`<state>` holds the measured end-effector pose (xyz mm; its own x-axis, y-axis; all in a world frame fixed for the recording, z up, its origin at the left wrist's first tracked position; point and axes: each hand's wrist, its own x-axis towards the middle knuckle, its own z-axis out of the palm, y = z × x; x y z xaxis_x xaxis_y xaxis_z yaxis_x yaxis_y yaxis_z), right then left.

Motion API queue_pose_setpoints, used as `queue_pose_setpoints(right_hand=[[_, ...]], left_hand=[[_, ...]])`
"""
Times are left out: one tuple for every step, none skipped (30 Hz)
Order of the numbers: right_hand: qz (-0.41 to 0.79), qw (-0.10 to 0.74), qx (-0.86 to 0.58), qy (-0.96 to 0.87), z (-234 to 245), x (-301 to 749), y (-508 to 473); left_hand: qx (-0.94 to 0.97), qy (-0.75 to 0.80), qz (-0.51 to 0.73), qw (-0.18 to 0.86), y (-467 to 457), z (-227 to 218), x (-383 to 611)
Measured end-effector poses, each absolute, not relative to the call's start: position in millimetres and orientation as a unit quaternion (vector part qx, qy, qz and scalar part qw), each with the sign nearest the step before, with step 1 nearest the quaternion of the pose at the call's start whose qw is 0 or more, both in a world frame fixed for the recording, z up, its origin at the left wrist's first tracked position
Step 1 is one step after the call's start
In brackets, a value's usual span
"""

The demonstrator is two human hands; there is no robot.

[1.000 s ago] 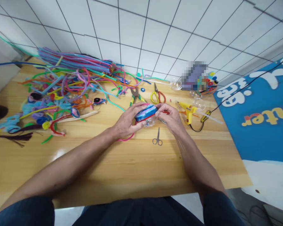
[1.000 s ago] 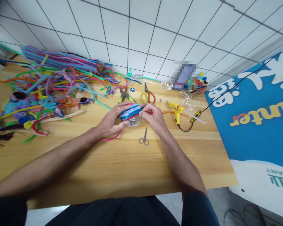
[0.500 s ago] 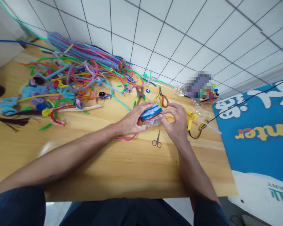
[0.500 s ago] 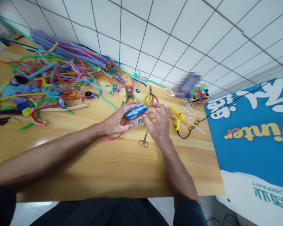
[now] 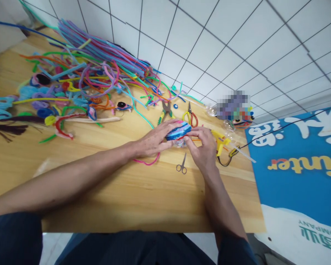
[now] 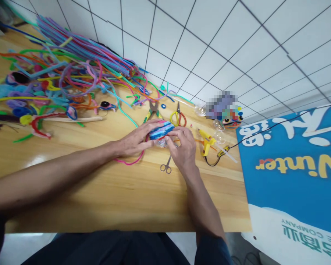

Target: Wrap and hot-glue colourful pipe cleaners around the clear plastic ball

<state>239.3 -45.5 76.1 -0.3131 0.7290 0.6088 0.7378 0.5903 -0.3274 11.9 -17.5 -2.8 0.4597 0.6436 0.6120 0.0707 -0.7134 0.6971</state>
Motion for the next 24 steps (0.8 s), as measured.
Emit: queue_pose_setpoints(right_hand=[[0.002,0.38,-0.451,-0.808,74.8,238.6,-44.7],[0.01,0.386,-0.45,-0.805,74.0,238.4,-43.7],[0.018,0.388,-0.449,-0.804,73.8,238.7,-42.7],[0.027,0.388,-0.448,-0.805,74.1,239.4,-41.7],[0.039,0.386,-0.447,-0.806,74.8,240.3,-40.9],[0.051,0.383,-0.446,-0.807,75.6,241.3,-40.1],[0.062,0.381,-0.445,-0.808,76.5,242.3,-39.4],[0.071,0.378,-0.446,-0.808,77.2,243.3,-38.9],[0.077,0.374,-0.45,-0.807,77.8,244.1,-38.5],[0.079,0.369,-0.456,-0.806,78.2,244.7,-38.3],[0.08,0.362,-0.464,-0.805,78.4,245.1,-38.3],[0.08,0.353,-0.472,-0.804,78.5,245.4,-38.4],[0.078,0.344,-0.478,-0.804,78.5,245.5,-38.6],[0.075,0.337,-0.481,-0.806,78.5,245.5,-38.9],[0.073,0.332,-0.481,-0.808,78.6,245.4,-39.2],[0.071,0.33,-0.478,-0.811,78.7,245.2,-39.6],[0.069,0.33,-0.473,-0.814,78.8,244.9,-40.0],[0.067,0.331,-0.468,-0.817,78.9,244.5,-40.3],[0.066,0.334,-0.463,-0.818,79.0,244.0,-40.6],[0.065,0.337,-0.46,-0.819,79.2,243.5,-40.8],[0.065,0.34,-0.459,-0.818,79.5,243.0,-41.0],[0.066,0.342,-0.459,-0.817,80.0,242.6,-41.0],[0.071,0.343,-0.461,-0.816,80.8,242.4,-41.0],[0.079,0.342,-0.463,-0.814,82.0,242.4,-41.0]], left_hand=[[0.794,0.229,0.471,0.308,-18.2,-1.9,12.7],[0.79,0.236,0.472,0.312,-18.8,-1.0,13.3],[0.786,0.242,0.473,0.317,-19.3,-0.3,13.7],[0.782,0.247,0.472,0.322,-19.5,0.3,14.0],[0.78,0.249,0.471,0.327,-19.6,0.8,14.0],[0.779,0.249,0.471,0.332,-19.5,1.1,13.8],[0.778,0.247,0.47,0.336,-19.3,1.4,13.5],[0.778,0.246,0.469,0.339,-19.2,1.8,13.2],[0.777,0.246,0.468,0.341,-19.3,2.2,12.9],[0.778,0.247,0.466,0.342,-19.5,2.7,12.7],[0.778,0.249,0.464,0.341,-19.9,3.3,12.6],[0.78,0.25,0.462,0.341,-20.5,3.9,12.6],[0.781,0.25,0.461,0.341,-21.1,4.4,12.7],[0.78,0.25,0.461,0.341,-21.7,4.8,12.9],[0.78,0.25,0.461,0.342,-22.2,5.0,13.1],[0.78,0.25,0.461,0.343,-22.5,4.9,13.3],[0.78,0.25,0.46,0.344,-22.7,4.6,13.4],[0.78,0.25,0.459,0.344,-22.6,4.0,13.4],[0.781,0.249,0.458,0.343,-22.5,3.4,13.4],[0.783,0.247,0.458,0.341,-22.2,2.7,13.3],[0.785,0.244,0.459,0.338,-22.0,2.1,13.2],[0.787,0.24,0.459,0.334,-21.8,1.6,13.1],[0.79,0.237,0.459,0.331,-21.7,1.2,12.9],[0.793,0.234,0.457,0.328,-21.8,1.1,12.8]])
